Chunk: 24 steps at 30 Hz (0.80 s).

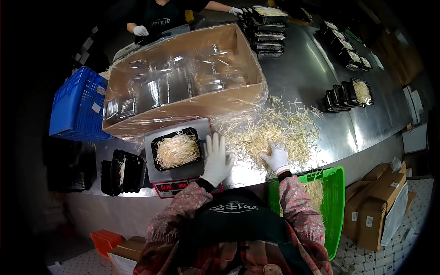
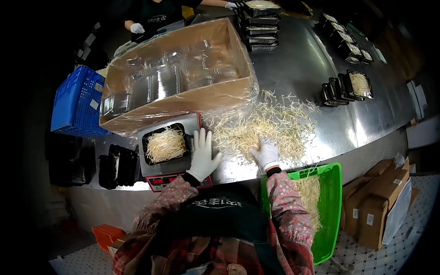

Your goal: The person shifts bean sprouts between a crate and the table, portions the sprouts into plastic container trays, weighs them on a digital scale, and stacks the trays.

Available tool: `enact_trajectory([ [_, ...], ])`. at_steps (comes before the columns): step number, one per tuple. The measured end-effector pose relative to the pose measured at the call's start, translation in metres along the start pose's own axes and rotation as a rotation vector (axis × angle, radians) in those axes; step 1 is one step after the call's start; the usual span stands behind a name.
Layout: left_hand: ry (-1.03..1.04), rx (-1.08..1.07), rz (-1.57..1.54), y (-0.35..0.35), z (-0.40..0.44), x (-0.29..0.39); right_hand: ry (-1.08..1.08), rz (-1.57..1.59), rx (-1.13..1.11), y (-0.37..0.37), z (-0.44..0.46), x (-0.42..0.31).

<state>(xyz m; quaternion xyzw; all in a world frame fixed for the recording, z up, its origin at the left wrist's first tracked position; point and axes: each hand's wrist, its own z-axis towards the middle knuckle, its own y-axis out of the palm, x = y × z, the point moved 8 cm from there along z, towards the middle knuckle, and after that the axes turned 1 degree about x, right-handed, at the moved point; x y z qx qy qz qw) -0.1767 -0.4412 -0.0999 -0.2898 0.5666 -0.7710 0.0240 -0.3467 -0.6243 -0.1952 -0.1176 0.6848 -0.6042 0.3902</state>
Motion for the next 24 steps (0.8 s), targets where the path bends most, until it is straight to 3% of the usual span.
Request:
enact_trajectory([
  [3, 0.131, -0.296, 0.044, 0.052, -0.01, 0.003, -0.024, -0.02, 0.021, 0.0, 0.003, -0.007],
  [5, 0.178, -0.301, -0.385, 0.053, -0.023, 0.018, 0.116, 0.184, -0.001, -0.017, 0.005, 0.0],
  [6, 0.248, -0.344, -0.372, 0.046, -0.029, 0.029, 0.18, 0.259, -0.023, -0.022, 0.006, 0.004],
  [8, 0.36, -0.39, -0.423, 0.032, -0.047, 0.041, 0.073, 0.381, 0.093, -0.03, 0.008, 0.004],
  [9, 0.356, -0.407, -0.527, 0.018, -0.052, 0.044, 0.035, 0.478, 0.114, -0.03, 0.011, 0.002],
  [11, 0.351, -0.446, -0.618, 0.005, -0.071, 0.038, 0.077, 0.43, -0.049, -0.02, 0.012, 0.001],
  [13, 0.335, -0.406, -0.675, -0.024, -0.084, 0.031, 0.003, 0.209, -0.033, -0.015, 0.014, 0.002],
  [15, 0.348, -0.285, -0.695, -0.057, -0.096, 0.02, 0.117, 0.538, -0.005, -0.025, 0.017, 0.0],
  [17, 0.224, -0.335, -0.763, -0.072, -0.108, 0.003, 0.143, 0.57, -0.152, -0.025, 0.029, 0.003],
  [19, 0.144, -0.316, -0.762, -0.087, -0.123, -0.008, 0.158, 0.842, -0.187, 0.001, 0.033, 0.013],
  [21, 0.143, -0.335, -0.764, -0.096, -0.137, -0.013, -0.043, 0.266, -0.181, -0.01, 0.033, -0.009],
  [24, 0.13, -0.248, -0.723, -0.127, -0.149, -0.031, 0.008, 0.435, -0.187, -0.041, 0.043, -0.048],
])
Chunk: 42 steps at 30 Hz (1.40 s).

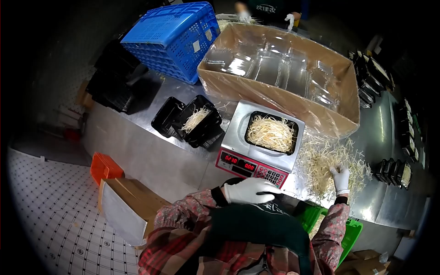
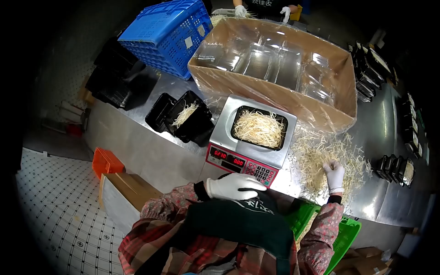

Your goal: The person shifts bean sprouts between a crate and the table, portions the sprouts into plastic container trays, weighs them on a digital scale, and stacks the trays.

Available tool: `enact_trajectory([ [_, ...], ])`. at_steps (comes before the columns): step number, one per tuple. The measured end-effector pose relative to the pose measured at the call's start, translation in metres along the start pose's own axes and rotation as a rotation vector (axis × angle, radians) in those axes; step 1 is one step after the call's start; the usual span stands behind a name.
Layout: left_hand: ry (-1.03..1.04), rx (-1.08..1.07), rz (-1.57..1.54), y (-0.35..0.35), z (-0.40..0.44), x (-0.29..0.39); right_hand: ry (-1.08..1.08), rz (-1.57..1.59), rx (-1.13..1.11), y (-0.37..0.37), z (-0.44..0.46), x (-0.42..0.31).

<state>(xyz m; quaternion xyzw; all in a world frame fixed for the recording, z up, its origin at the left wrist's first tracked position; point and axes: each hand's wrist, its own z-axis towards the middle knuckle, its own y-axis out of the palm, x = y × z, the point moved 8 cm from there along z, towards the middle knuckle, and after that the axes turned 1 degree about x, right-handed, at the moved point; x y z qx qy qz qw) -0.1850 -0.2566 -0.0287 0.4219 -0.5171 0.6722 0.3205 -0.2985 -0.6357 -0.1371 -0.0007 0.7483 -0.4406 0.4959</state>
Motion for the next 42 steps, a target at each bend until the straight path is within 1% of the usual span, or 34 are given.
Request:
enact_trajectory([
  [1, -0.003, 0.062, 0.004, -0.015, -0.004, -0.001, -0.016, 0.131, 0.021, -0.004, 0.004, -0.02],
  [2, -0.027, 0.235, -0.099, -0.035, -0.014, -0.012, -0.065, 0.164, 0.018, -0.006, 0.009, -0.037],
  [3, -0.13, 0.41, -0.135, -0.058, -0.021, -0.018, -0.147, 0.172, -0.002, -0.009, 0.01, -0.071],
  [4, -0.133, 0.604, -0.043, -0.082, -0.03, -0.031, -0.165, 0.262, -0.013, -0.009, 0.007, -0.105],
  [5, -0.194, 0.748, -0.113, -0.102, -0.037, -0.05, -0.247, 0.291, -0.068, -0.007, 0.004, -0.144],
  [6, -0.137, 0.872, -0.073, -0.122, -0.042, -0.06, -0.341, 0.209, -0.076, -0.007, -0.004, -0.186],
  [7, -0.131, 0.933, -0.142, -0.134, -0.042, -0.083, -0.428, 0.23, -0.157, 0.002, -0.006, -0.221],
  [8, -0.079, 0.951, -0.205, -0.14, -0.034, -0.092, -0.592, 0.153, -0.087, 0.008, -0.01, -0.252],
  [9, -0.028, 0.968, -0.269, -0.146, -0.026, -0.096, -0.71, 0.132, -0.076, 0.018, -0.017, -0.283],
  [10, -0.086, 0.957, -0.386, -0.147, -0.015, -0.101, -0.752, 0.085, -0.111, 0.037, -0.017, -0.299],
  [12, -0.036, 0.842, -0.018, -0.148, 0.004, -0.121, -0.821, 0.011, -0.203, 0.084, -0.015, -0.316],
  [13, -0.022, 0.845, -0.035, -0.145, 0.012, -0.128, -0.963, -0.113, -0.154, 0.112, -0.013, -0.312],
  [14, -0.008, 0.848, -0.051, -0.141, 0.019, -0.135, -0.99, -0.27, -0.157, 0.142, -0.009, -0.304],
  [15, -0.077, 0.793, 0.255, -0.138, 0.027, -0.116, -1.028, -0.218, -0.171, 0.171, -0.009, -0.289],
  [16, -0.073, 0.788, 0.305, -0.128, 0.035, -0.118, -1.044, -0.298, -0.111, 0.19, -0.019, -0.282],
  [17, -0.073, 0.782, 0.354, -0.118, 0.04, -0.123, -1.057, -0.376, -0.054, 0.203, -0.029, -0.28],
  [19, -0.007, 0.69, 0.756, -0.105, 0.046, -0.099, -1.044, -0.482, -0.016, 0.213, -0.04, -0.279],
  [20, -0.018, 0.687, 0.838, -0.103, 0.05, -0.102, -1.072, -0.482, 0.002, 0.214, -0.039, -0.279],
  [21, -0.017, 0.683, 0.843, -0.103, 0.049, -0.105, -1.097, -0.463, -0.013, 0.212, -0.037, -0.278],
  [23, -0.039, 0.696, 0.746, -0.106, 0.05, -0.108, -1.057, -0.391, -0.166, 0.209, -0.023, -0.275],
  [24, -0.049, 0.705, 0.638, -0.108, 0.047, -0.104, -1.064, -0.339, -0.252, 0.21, -0.011, -0.273],
  [25, -0.048, 0.706, 0.639, -0.11, 0.046, -0.099, -1.068, -0.213, -0.267, 0.201, -0.005, -0.268],
  [27, -0.055, 0.691, 0.428, -0.113, 0.04, -0.101, -0.954, -0.144, -0.267, 0.176, 0.001, -0.265],
  [29, -0.048, 0.663, 0.453, -0.115, 0.034, -0.104, -0.879, -0.037, -0.287, 0.156, 0.004, -0.261],
  [30, -0.048, 0.605, 0.49, -0.113, 0.034, -0.1, -0.808, 0.016, -0.301, 0.149, 0.005, -0.258],
  [31, -0.044, 0.549, 0.526, -0.112, 0.036, -0.096, -0.774, 0.047, -0.259, 0.14, 0.005, -0.257],
  [33, -0.044, 0.563, 0.492, -0.118, 0.037, -0.095, -0.655, 0.166, -0.248, 0.116, 0.006, -0.254],
  [34, -0.031, 0.569, 0.522, -0.126, 0.035, -0.094, -0.676, 0.2, -0.158, 0.097, 0.004, -0.255],
  [35, -0.02, 0.576, 0.552, -0.131, 0.032, -0.09, -0.65, 0.225, -0.104, 0.088, 0.013, -0.237],
  [36, -0.023, 0.644, 0.416, -0.139, 0.025, -0.077, -0.607, 0.251, -0.085, 0.072, 0.017, -0.227],
  [37, 0.021, 0.653, 0.237, -0.148, 0.02, -0.085, -0.562, 0.277, -0.068, 0.054, 0.019, -0.216],
  [39, 0.078, 0.634, 0.498, -0.178, 0.012, -0.077, -0.487, 0.315, 0.015, 0.021, 0.025, -0.184],
  [41, -0.098, 0.86, 0.291, -0.211, -0.015, -0.092, -0.33, 0.443, 0.042, 0.004, 0.042, -0.129],
  [42, -0.131, 0.856, 0.308, -0.22, -0.023, -0.101, -0.26, 0.293, 0.009, 0.003, 0.052, -0.102],
])
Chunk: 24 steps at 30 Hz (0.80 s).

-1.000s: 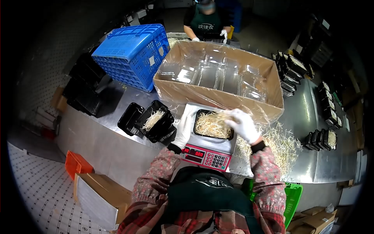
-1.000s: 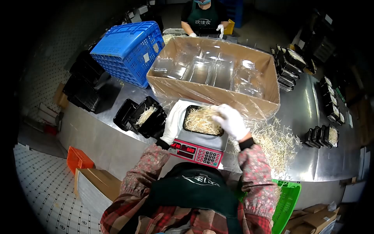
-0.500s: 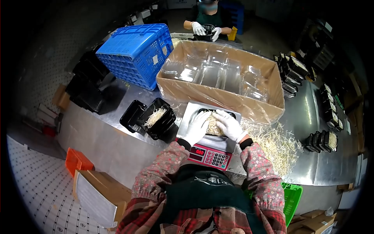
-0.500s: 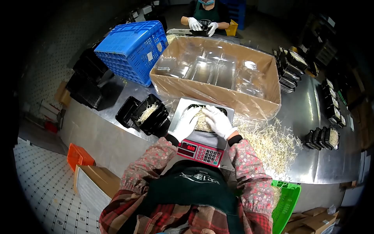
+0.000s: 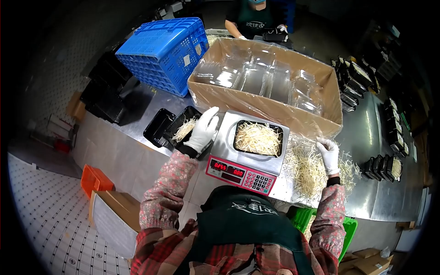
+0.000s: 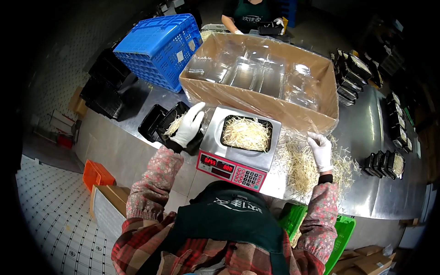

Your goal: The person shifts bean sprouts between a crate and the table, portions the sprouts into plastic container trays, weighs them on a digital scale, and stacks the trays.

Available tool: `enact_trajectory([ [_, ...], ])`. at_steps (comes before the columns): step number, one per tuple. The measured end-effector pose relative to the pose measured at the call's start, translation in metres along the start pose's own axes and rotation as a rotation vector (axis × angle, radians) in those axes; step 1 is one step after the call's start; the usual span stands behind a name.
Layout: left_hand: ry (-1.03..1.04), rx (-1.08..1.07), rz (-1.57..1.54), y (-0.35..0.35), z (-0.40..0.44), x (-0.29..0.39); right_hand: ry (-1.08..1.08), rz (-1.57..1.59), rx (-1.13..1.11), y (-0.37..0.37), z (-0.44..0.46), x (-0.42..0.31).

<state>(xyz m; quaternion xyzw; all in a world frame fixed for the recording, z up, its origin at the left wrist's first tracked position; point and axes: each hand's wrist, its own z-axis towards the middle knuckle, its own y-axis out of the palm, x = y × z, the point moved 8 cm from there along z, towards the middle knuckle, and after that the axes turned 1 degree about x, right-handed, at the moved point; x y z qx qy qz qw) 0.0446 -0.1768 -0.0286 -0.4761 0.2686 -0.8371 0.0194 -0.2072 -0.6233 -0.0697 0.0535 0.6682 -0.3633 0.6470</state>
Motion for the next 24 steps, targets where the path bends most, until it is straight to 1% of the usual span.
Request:
enact_trajectory([
  [1, 0.0, -0.012, 0.042, -0.007, 0.002, 0.006, 0.075, -0.145, -0.044, -0.005, 0.001, 0.022],
  [2, -0.024, -0.055, 0.047, -0.006, 0.005, 0.014, 0.012, -0.563, -0.16, -0.003, -0.001, 0.02],
  [3, -0.05, -0.099, 0.052, 0.003, 0.008, 0.018, -0.056, -0.831, -0.235, 0.007, -0.005, -0.002],
  [4, -0.026, -0.111, -0.01, 0.016, 0.01, 0.022, -0.196, -0.761, -0.156, 0.02, -0.004, -0.017],
  [5, -0.018, -0.137, 0.04, 0.035, 0.012, 0.024, -0.336, -0.686, -0.073, 0.033, -0.004, -0.035],
  [6, -0.157, -0.169, -0.176, 0.051, 0.011, 0.046, -0.334, -0.564, -0.079, 0.052, -0.002, -0.059],
  [7, 0.082, -0.218, 0.122, 0.075, 0.009, 0.05, -0.328, -0.441, -0.08, 0.074, -0.004, -0.089],
  [8, 0.328, -0.195, 0.415, 0.099, 0.004, 0.053, -0.423, -0.403, -0.118, 0.101, -0.007, -0.114],
  [9, 0.256, -0.304, 0.446, 0.109, -0.001, 0.077, -0.518, -0.367, -0.15, 0.123, -0.013, -0.137],
  [11, 0.522, -0.321, 0.527, 0.147, -0.028, 0.064, -0.658, -0.586, -0.301, 0.159, -0.025, -0.162],
  [13, 0.556, -0.347, 0.385, 0.135, -0.03, 0.074, -0.549, -0.854, -0.43, 0.163, -0.024, -0.147],
  [14, 0.44, -0.422, 0.26, 0.122, -0.02, 0.077, -0.452, -0.903, -0.485, 0.155, -0.018, -0.135],
  [15, 0.45, -0.362, 0.268, 0.102, -0.012, 0.098, -0.504, -0.891, -0.427, 0.147, -0.013, -0.122],
  [17, 0.394, -0.362, 0.183, 0.106, -0.009, 0.081, -0.447, -0.785, -0.442, 0.14, -0.009, -0.107],
  [18, 0.38, -0.426, 0.287, 0.112, -0.009, 0.088, -0.457, -0.823, -0.434, 0.14, -0.013, -0.114],
  [19, 0.435, -0.407, 0.272, 0.126, -0.015, 0.08, -0.506, -0.815, -0.379, 0.145, -0.016, -0.116],
  [21, 0.373, -0.502, 0.347, 0.153, -0.014, 0.071, -0.488, -0.813, -0.371, 0.16, -0.015, -0.098],
  [22, 0.402, -0.484, 0.416, 0.152, -0.014, 0.07, -0.489, -0.771, -0.346, 0.159, -0.014, -0.093],
  [23, 0.413, -0.486, 0.415, 0.15, -0.011, 0.07, -0.486, -0.773, -0.335, 0.155, -0.012, -0.096],
  [24, 0.41, -0.528, 0.438, 0.152, -0.01, 0.069, -0.458, -0.709, -0.332, 0.145, -0.01, -0.098],
])
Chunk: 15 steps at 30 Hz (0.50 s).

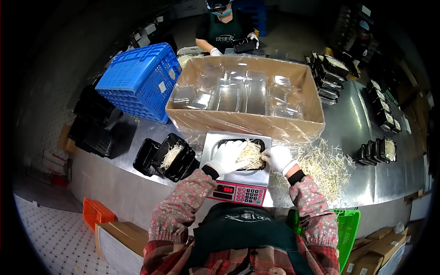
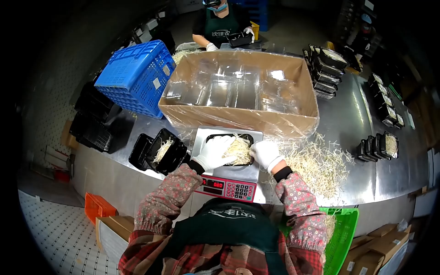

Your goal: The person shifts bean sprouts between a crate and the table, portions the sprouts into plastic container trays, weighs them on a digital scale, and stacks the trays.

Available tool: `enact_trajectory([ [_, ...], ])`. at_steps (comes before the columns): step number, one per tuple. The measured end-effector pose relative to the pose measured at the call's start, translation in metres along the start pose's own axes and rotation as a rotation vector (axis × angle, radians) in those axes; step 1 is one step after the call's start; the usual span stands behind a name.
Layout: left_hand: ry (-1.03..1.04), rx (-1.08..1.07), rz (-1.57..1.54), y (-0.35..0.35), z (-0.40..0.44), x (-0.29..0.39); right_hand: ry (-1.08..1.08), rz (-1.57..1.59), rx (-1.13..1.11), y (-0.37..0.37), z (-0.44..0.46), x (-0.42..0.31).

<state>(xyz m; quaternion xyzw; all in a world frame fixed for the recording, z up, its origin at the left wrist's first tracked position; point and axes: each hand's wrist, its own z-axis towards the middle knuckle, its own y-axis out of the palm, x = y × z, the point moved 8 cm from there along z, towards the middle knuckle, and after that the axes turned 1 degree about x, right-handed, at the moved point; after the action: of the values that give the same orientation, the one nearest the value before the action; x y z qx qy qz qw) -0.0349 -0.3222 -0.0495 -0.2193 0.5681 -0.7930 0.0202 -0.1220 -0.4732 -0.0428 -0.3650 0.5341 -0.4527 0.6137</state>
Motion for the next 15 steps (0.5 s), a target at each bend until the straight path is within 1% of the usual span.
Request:
enact_trajectory([
  [2, 0.014, -0.075, 0.023, 0.001, 0.002, 0.001, -0.011, 0.081, 0.02, -0.022, -0.002, 0.012],
  [3, 0.017, -0.074, 0.025, 0.0, 0.002, -0.001, 0.061, 0.091, -0.047, -0.046, 0.001, 0.01],
  [5, -0.008, -0.072, -0.129, -0.002, 0.0, -0.004, 0.124, 0.207, -0.011, -0.078, 0.003, 0.007],
  [6, -0.024, -0.016, -0.282, -0.01, -0.004, -0.005, 0.106, 0.298, 0.067, -0.088, 0.005, 0.001],
  [7, -0.024, -0.017, -0.282, -0.014, -0.007, -0.004, 0.106, 0.298, 0.068, -0.087, 0.01, -0.004],
  [9, -0.091, 0.1, -0.39, -0.032, -0.014, -0.011, -0.082, 0.447, 0.217, -0.093, 0.024, -0.033],
  [10, -0.148, 0.094, -0.308, -0.035, -0.017, -0.017, -0.135, 0.371, 0.248, -0.08, 0.03, -0.045],
  [11, -0.146, 0.091, -0.308, -0.037, -0.021, -0.019, -0.094, 0.309, 0.211, -0.054, 0.034, -0.049],
  [13, -0.281, 0.077, -0.568, -0.032, -0.035, -0.032, -0.094, 0.159, 0.073, -0.006, 0.039, -0.049],
  [14, -0.21, 0.155, -0.433, -0.047, -0.042, -0.024, -0.064, 0.202, 0.066, -0.006, 0.037, -0.05],
  [15, -0.211, 0.158, -0.437, -0.05, -0.046, -0.023, -0.008, 0.366, 0.023, -0.008, 0.033, -0.044],
])
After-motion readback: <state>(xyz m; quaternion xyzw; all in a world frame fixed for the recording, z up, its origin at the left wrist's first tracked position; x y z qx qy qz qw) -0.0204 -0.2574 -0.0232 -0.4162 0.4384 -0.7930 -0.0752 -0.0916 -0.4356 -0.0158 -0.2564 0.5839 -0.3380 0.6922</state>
